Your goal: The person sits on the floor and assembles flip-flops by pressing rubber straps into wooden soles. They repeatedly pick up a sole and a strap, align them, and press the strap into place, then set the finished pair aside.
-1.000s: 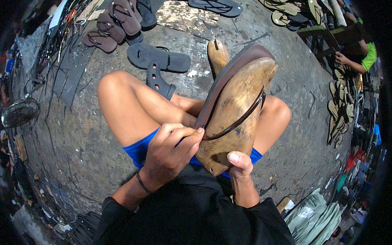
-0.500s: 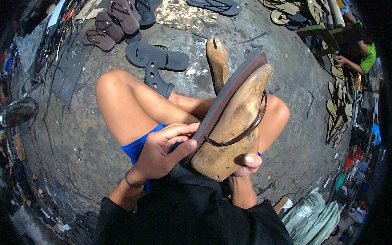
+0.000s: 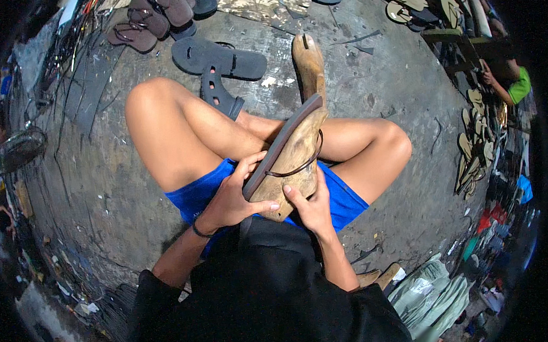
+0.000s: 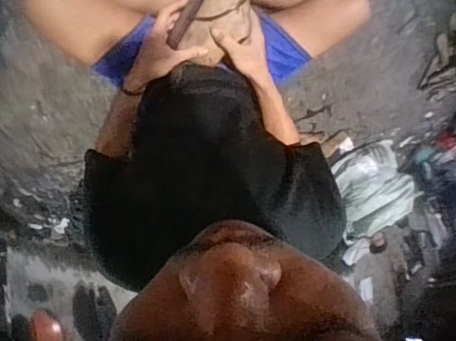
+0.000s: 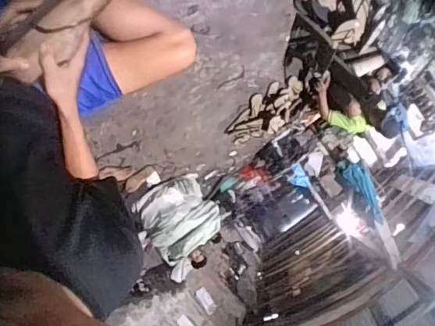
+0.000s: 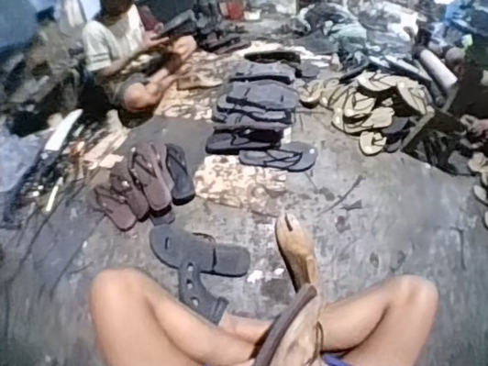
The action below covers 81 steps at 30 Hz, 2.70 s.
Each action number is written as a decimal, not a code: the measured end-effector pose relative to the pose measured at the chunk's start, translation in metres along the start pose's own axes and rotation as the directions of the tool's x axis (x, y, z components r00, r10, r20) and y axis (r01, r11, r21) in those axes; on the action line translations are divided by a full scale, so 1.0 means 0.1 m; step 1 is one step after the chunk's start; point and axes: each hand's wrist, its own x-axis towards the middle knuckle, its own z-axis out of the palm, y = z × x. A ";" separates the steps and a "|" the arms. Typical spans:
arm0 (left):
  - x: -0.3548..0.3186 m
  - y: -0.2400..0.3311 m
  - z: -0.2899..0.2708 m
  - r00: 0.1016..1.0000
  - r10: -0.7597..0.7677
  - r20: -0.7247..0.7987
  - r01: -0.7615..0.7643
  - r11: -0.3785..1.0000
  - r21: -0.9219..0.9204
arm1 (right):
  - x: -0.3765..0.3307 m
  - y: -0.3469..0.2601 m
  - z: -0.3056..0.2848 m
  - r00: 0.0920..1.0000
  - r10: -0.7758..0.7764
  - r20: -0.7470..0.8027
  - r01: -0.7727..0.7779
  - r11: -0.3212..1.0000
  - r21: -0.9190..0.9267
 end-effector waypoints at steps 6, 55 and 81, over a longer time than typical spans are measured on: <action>-0.06 -0.14 0.14 0.998 0.054 -0.022 -0.050 0.986 0.162 | -0.24 -0.33 -0.06 0.760 -0.635 0.140 0.423 0.319 -0.848; -0.15 -0.23 0.20 0.989 0.142 -0.036 -0.129 0.960 0.247 | -0.03 -0.39 0.00 0.754 -0.511 0.412 0.594 0.265 -0.759; 0.31 -0.01 0.22 0.994 0.109 0.032 -0.082 0.887 -0.454 | -0.02 -0.39 0.01 0.938 -0.342 -0.065 0.326 0.928 -0.181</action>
